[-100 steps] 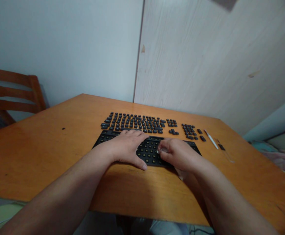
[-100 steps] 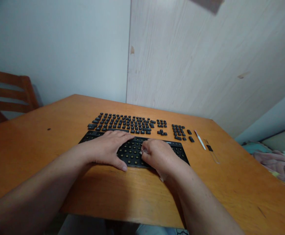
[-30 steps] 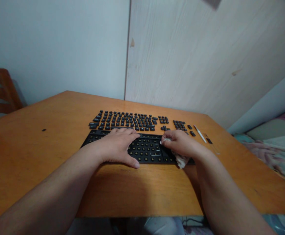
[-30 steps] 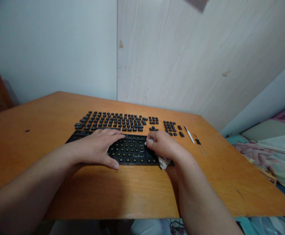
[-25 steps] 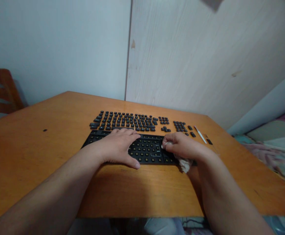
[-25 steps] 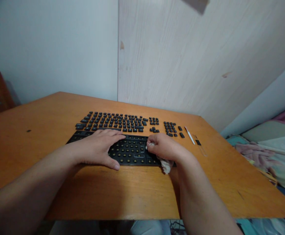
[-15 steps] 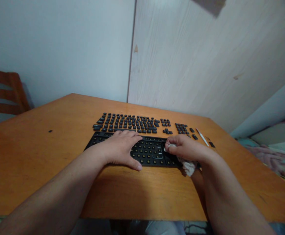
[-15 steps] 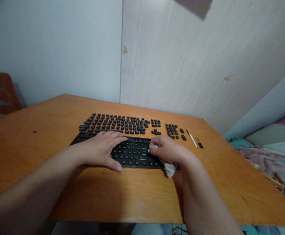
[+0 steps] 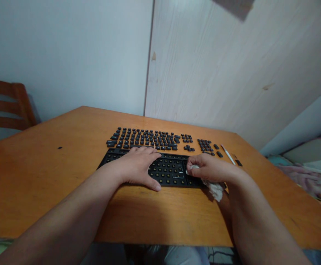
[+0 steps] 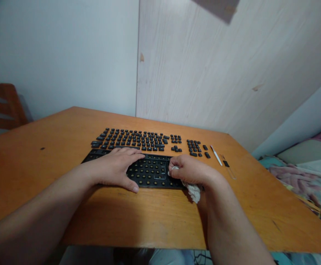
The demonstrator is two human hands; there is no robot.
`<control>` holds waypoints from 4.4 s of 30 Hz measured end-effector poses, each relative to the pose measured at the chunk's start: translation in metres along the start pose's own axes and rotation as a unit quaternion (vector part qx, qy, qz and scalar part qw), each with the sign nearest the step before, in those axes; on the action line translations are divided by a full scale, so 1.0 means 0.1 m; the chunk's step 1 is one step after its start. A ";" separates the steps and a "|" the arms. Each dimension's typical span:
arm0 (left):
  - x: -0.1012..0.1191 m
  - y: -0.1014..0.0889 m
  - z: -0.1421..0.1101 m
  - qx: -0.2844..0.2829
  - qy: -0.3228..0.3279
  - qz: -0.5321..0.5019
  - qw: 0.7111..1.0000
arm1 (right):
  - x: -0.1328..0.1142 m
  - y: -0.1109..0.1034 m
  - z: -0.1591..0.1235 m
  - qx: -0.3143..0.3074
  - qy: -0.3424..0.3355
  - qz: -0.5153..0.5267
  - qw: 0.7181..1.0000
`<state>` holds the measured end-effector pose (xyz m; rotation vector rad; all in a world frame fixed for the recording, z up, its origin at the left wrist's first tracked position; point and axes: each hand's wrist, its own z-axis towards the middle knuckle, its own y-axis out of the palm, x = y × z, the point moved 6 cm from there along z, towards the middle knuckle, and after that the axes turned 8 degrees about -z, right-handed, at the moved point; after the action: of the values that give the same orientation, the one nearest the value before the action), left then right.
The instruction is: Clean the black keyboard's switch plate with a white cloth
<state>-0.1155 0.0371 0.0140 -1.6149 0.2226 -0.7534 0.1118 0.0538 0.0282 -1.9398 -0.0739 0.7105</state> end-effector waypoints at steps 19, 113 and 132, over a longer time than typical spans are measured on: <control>0.10 -0.06 0.00 -0.021 -0.020 -0.010 1.000 | -0.03 0.05 0.04 0.007 -0.009 -0.045 0.999; -0.30 -0.07 0.26 0.101 0.046 -0.105 0.988 | 0.10 -0.36 0.08 0.072 0.103 -0.342 0.931; -0.33 -0.06 0.27 0.101 0.046 -0.104 0.988 | -0.03 -0.25 0.25 0.063 0.097 -0.267 0.957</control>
<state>-0.1267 0.0780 0.0080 -1.4262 0.0414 -0.9792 0.1034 0.0849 0.0434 -1.7440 -0.4059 0.1605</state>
